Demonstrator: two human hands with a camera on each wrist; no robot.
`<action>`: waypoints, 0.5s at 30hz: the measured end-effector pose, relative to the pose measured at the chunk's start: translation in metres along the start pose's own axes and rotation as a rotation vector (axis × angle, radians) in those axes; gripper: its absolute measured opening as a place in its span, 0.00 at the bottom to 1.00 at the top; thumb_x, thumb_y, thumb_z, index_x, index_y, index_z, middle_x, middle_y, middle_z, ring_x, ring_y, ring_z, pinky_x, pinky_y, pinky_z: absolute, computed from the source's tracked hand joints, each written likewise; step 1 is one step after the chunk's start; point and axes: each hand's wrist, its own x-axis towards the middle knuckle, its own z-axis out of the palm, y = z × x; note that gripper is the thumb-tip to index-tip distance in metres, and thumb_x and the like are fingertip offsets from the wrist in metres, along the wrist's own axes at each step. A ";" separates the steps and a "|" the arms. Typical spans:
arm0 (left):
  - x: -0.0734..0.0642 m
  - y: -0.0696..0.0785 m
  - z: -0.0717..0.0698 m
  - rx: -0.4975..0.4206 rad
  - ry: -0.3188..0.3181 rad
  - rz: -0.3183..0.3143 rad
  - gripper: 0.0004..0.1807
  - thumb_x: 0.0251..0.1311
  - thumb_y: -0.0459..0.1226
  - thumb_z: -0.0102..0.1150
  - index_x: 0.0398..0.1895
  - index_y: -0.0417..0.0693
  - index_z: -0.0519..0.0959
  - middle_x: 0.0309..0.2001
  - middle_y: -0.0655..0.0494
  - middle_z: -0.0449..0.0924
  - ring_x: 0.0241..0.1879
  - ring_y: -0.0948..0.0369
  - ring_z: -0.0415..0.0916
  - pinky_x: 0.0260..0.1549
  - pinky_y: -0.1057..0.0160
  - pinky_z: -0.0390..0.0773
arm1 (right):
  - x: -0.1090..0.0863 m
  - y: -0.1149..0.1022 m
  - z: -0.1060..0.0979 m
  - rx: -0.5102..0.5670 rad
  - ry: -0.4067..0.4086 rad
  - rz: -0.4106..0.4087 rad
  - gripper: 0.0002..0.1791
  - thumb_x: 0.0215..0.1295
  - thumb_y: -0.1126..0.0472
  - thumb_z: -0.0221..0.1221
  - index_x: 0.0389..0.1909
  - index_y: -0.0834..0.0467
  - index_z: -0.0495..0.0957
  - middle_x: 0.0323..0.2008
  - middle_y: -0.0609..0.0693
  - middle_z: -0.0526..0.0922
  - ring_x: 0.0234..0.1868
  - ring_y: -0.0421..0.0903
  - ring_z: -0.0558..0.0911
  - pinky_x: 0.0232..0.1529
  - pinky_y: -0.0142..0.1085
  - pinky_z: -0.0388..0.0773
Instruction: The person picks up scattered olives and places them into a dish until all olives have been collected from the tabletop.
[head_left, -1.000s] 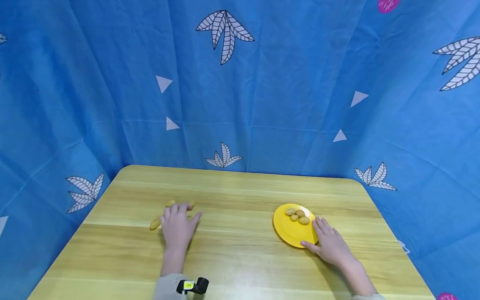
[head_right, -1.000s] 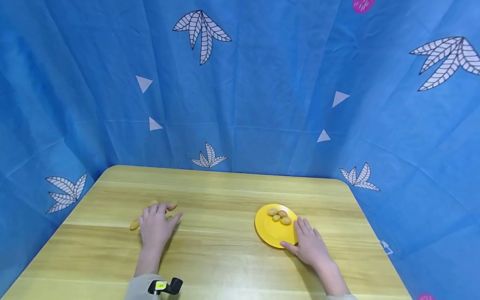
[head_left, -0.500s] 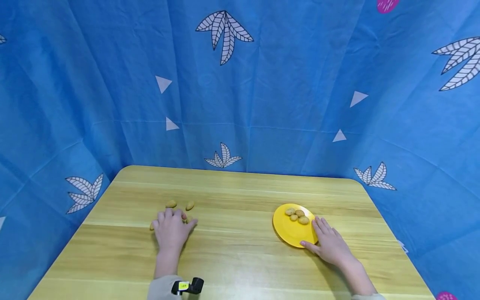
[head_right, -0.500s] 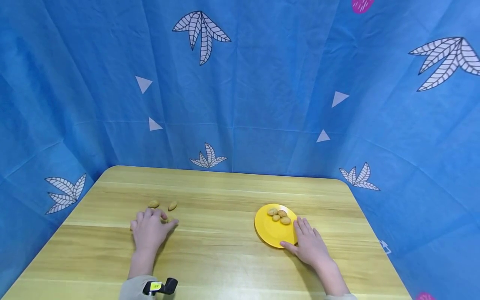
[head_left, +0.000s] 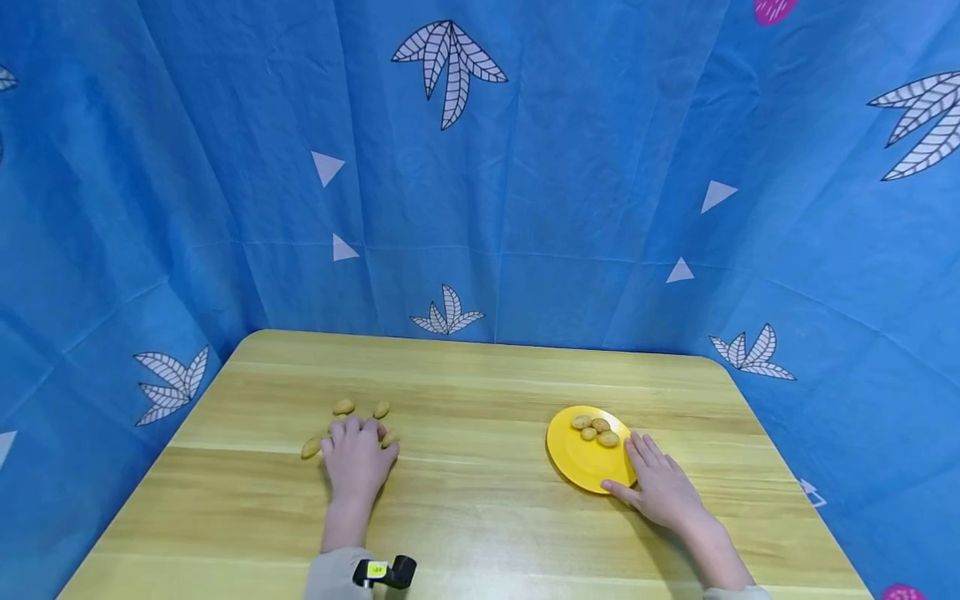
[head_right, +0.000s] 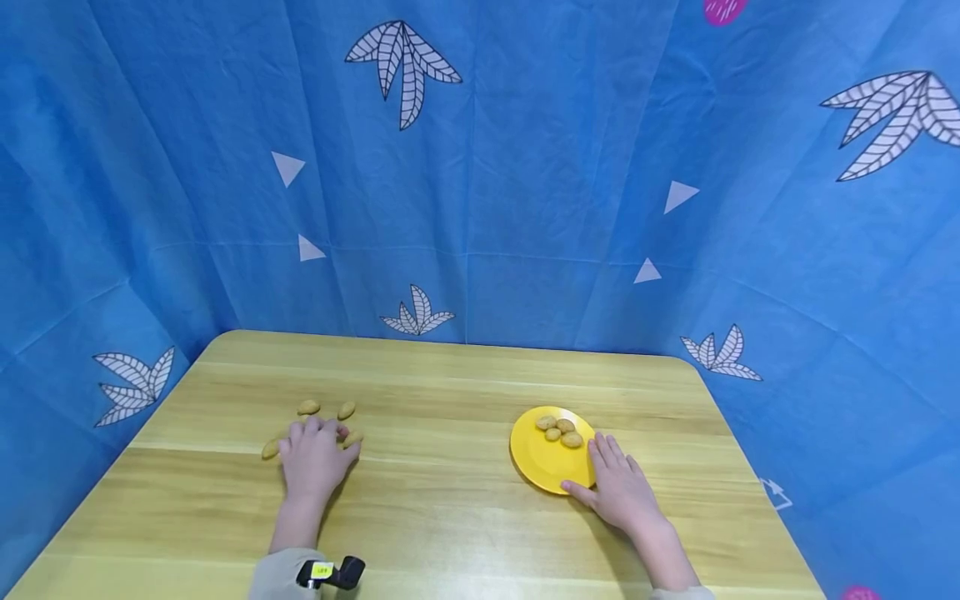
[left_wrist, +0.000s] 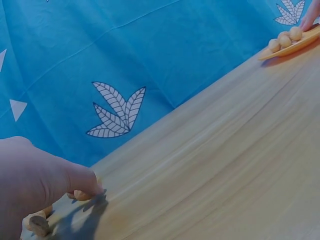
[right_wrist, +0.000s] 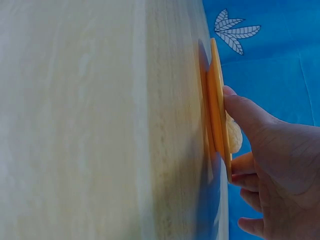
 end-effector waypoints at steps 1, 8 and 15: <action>0.000 0.002 0.000 -0.006 0.006 0.007 0.14 0.52 0.47 0.68 0.35 0.50 0.80 0.46 0.45 0.76 0.53 0.44 0.64 0.46 0.46 0.60 | 0.000 0.000 0.000 -0.001 0.002 -0.004 0.49 0.63 0.35 0.56 0.67 0.73 0.62 0.70 0.71 0.59 0.72 0.69 0.58 0.67 0.63 0.58; 0.000 0.020 0.001 -0.029 0.057 0.070 0.13 0.51 0.47 0.69 0.34 0.51 0.80 0.44 0.47 0.80 0.48 0.46 0.68 0.45 0.48 0.61 | 0.000 0.001 -0.001 0.000 -0.002 -0.001 0.49 0.63 0.34 0.55 0.67 0.73 0.61 0.71 0.70 0.59 0.72 0.69 0.58 0.67 0.63 0.58; -0.002 0.041 0.003 -0.036 0.080 0.140 0.14 0.51 0.48 0.70 0.34 0.51 0.80 0.41 0.50 0.81 0.43 0.49 0.69 0.41 0.52 0.63 | 0.000 0.002 -0.001 0.001 -0.002 -0.003 0.49 0.62 0.34 0.56 0.67 0.73 0.61 0.71 0.70 0.59 0.72 0.68 0.57 0.67 0.64 0.58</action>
